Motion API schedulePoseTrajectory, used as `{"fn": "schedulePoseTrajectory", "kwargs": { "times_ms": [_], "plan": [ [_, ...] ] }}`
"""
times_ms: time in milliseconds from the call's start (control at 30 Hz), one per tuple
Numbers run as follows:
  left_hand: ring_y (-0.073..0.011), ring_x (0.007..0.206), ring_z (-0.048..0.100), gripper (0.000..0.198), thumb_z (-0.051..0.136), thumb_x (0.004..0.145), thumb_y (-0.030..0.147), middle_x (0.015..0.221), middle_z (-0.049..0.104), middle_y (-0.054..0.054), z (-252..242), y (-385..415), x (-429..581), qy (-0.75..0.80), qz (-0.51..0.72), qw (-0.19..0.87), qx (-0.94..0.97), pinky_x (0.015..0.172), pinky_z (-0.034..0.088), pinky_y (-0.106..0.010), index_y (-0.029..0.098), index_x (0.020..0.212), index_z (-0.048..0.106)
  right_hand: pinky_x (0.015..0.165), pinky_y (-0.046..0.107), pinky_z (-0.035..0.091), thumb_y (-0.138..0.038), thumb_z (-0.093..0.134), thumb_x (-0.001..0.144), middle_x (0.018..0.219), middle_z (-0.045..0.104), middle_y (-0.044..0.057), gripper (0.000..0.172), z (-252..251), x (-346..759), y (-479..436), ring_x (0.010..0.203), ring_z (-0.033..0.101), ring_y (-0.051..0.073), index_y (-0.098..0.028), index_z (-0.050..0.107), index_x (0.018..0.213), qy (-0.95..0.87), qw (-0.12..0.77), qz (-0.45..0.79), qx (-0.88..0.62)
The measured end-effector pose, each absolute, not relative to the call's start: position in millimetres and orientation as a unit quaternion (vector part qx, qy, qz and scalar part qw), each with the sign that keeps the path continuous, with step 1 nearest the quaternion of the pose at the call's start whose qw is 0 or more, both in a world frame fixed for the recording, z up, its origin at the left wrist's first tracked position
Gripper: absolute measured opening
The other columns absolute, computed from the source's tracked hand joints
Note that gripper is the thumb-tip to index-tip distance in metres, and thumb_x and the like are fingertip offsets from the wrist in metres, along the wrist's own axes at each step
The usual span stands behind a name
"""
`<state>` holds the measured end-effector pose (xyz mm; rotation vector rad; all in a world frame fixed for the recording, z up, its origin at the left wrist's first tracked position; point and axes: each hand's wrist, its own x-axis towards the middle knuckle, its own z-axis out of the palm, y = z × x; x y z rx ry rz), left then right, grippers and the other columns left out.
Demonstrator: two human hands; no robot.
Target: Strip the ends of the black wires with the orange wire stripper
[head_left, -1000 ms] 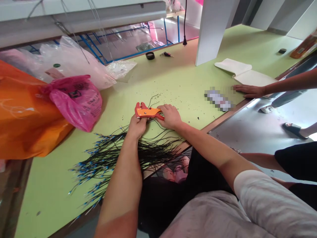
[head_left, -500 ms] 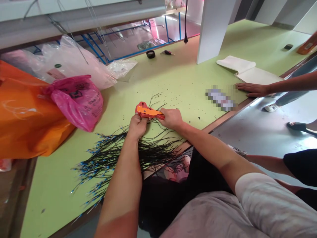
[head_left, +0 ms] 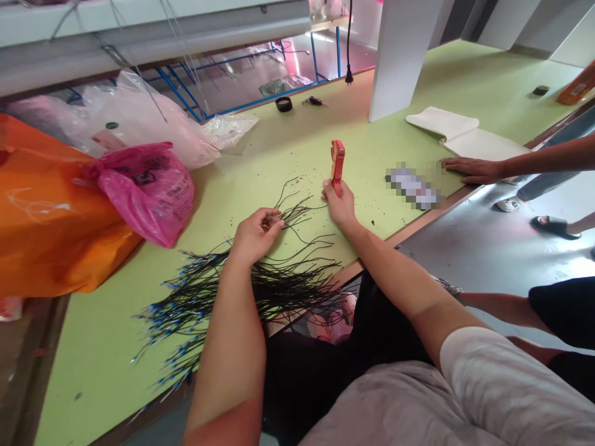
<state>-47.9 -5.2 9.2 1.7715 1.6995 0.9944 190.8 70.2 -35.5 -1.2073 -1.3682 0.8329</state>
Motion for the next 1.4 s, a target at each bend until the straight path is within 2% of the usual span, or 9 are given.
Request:
{"fn": "schedulePoseTrajectory", "kwargs": {
  "times_ms": [100,267,367,500,667,933,1033,1233,1400],
  "plan": [
    [-0.0259,0.095,0.077,0.031,0.072,0.089,0.044,0.107,0.084,-0.01,21,-11,-44,0.613,0.331,0.183,0.693,0.094,0.062,-0.039,0.022,0.109,0.081,0.095,0.044,0.066,-0.086,0.053,0.1,0.109,0.075,0.012,0.065,-38,189,74,0.097,0.078,0.024,-0.024,0.064,0.118,-0.478,0.583,0.432,-0.494],
    [-0.0331,0.112,0.076,0.026,0.064,0.102,0.043,0.113,0.084,-0.013,50,-17,-21,0.588,0.276,0.059,0.758,0.1,0.059,-0.045,0.025,0.106,0.083,0.093,0.043,0.067,-0.094,0.047,0.096,0.111,0.074,0.014,0.074,-39,187,77,0.103,0.078,0.025,-0.024,0.062,0.116,-0.474,0.575,0.442,-0.5],
    [-0.0338,0.115,0.076,0.026,0.061,0.105,0.037,0.122,0.083,-0.012,60,-14,1,0.585,0.201,0.035,0.785,0.094,0.058,-0.044,0.026,0.111,0.084,0.09,0.043,0.068,-0.089,0.054,0.095,0.111,0.074,0.015,0.069,-31,194,79,0.1,0.078,0.025,-0.023,0.062,0.114,-0.451,0.581,0.469,-0.49],
    [-0.0384,0.117,0.076,0.026,0.068,0.1,0.032,0.133,0.081,-0.014,57,-5,17,0.623,0.026,0.063,0.779,0.085,0.058,-0.044,0.026,0.12,0.084,0.089,0.042,0.067,-0.074,0.073,0.091,0.11,0.075,0.012,0.056,-7,219,73,0.095,0.076,0.023,-0.023,0.065,0.112,-0.427,0.588,0.492,-0.478],
    [-0.0437,0.131,0.072,0.028,0.067,0.101,0.032,0.14,0.078,-0.018,41,7,1,0.663,-0.008,0.041,0.747,0.084,0.057,-0.046,0.027,0.122,0.083,0.095,0.042,0.065,-0.068,0.076,0.091,0.104,0.076,0.007,0.05,5,254,51,0.093,0.074,0.022,-0.024,0.071,0.114,-0.503,0.578,0.455,-0.454],
    [-0.0358,0.1,0.078,0.027,0.063,0.099,0.039,0.113,0.086,-0.014,36,36,-2,0.674,-0.011,0.047,0.738,0.08,0.056,-0.041,0.028,0.105,0.086,0.096,0.044,0.061,-0.067,0.075,0.089,0.092,0.073,0.001,0.051,-25,258,34,0.087,0.073,0.021,-0.024,0.074,0.116,-0.504,0.563,0.443,-0.483],
    [-0.0324,0.102,0.078,0.025,0.066,0.096,0.04,0.112,0.087,-0.011,41,50,3,0.678,-0.067,0.069,0.728,0.079,0.054,-0.036,0.03,0.109,0.085,0.094,0.042,0.06,-0.065,0.076,0.09,0.091,0.073,0.001,0.048,-26,256,37,0.085,0.072,0.02,-0.024,0.073,0.115,-0.486,0.574,0.465,-0.467],
    [-0.0289,0.095,0.077,0.02,0.06,0.098,0.033,0.103,0.086,-0.012,42,55,2,0.652,-0.095,0.092,0.747,0.077,0.051,-0.034,0.024,0.095,0.077,0.098,0.043,0.06,-0.06,0.078,0.092,0.095,0.073,0.001,0.041,-29,257,40,0.09,0.07,0.021,-0.027,0.075,0.116,-0.492,0.569,0.464,-0.468],
    [-0.027,0.089,0.073,0.025,0.05,0.103,0.04,0.101,0.083,-0.012,41,40,-13,0.645,0.058,0.146,0.748,0.083,0.054,-0.036,0.022,0.103,0.067,0.099,0.044,0.059,-0.059,0.075,0.093,0.098,0.072,0.002,0.041,-30,256,42,0.091,0.07,0.022,-0.026,0.075,0.117,-0.496,0.566,0.461,-0.47]
  ]
}}
